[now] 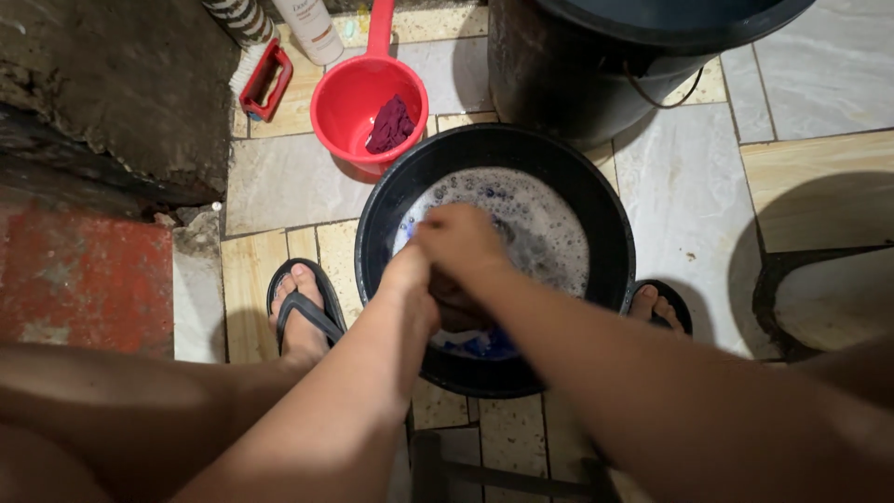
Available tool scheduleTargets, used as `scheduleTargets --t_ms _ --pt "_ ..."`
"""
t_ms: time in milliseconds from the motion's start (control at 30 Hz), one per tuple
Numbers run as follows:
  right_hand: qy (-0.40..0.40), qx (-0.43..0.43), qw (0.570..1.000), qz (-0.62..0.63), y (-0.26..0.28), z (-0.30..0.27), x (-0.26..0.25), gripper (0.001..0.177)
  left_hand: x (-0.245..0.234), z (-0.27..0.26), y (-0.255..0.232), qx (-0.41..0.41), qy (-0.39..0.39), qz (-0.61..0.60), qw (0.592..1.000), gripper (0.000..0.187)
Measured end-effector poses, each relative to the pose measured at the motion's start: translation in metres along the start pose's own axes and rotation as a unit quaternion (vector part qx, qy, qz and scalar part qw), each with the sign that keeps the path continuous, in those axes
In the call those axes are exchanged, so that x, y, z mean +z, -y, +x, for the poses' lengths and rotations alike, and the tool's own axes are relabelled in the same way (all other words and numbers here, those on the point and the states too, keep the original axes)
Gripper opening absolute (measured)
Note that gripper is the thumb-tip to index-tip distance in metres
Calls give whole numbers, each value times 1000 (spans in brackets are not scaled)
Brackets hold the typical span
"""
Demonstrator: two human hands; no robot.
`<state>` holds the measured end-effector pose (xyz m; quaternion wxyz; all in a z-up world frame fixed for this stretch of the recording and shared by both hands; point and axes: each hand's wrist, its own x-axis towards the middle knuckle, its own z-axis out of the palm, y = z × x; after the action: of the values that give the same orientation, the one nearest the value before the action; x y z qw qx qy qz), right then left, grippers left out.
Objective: The person washes clothes by hand in a black basin filled with soapy water. They scrub and rinse a blue patterned cloth and a brown cloth, then use a red scoop to pour water over the items before continuing to agitate and wring them.
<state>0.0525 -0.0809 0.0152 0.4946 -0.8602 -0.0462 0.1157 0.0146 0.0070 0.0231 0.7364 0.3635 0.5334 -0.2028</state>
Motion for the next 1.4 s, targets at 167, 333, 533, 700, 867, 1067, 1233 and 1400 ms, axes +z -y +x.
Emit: scheduleTargets --t_ms 167,333,533,700,867,1067,1233,1400 --pt "-19 44 999 17 -80 1 -23 34 5 -38 -16 -9 26 162 986 56" --pt "-62 333 932 131 -141 2 -47 33 -26 -39 -18 10 -3 271 963 41" --pt "-24 404 835 372 -167 7 -51 14 -42 -16 0 0 -3 326 945 33" --pt "304 277 828 381 -105 15 -39 25 -33 -11 -4 27 18 297 954 28" --pt "330 0 922 202 -57 29 -26 31 -29 -25 -9 38 72 231 970 26" --pt "301 180 936 14 -48 19 -61 42 -23 -48 -36 81 135 185 970 27" --pt "355 156 919 73 -50 -2 -82 31 -32 -46 -41 70 158 325 930 40" --pt "356 101 920 127 -34 14 -73 23 -5 -46 -48 133 111 670 722 54"
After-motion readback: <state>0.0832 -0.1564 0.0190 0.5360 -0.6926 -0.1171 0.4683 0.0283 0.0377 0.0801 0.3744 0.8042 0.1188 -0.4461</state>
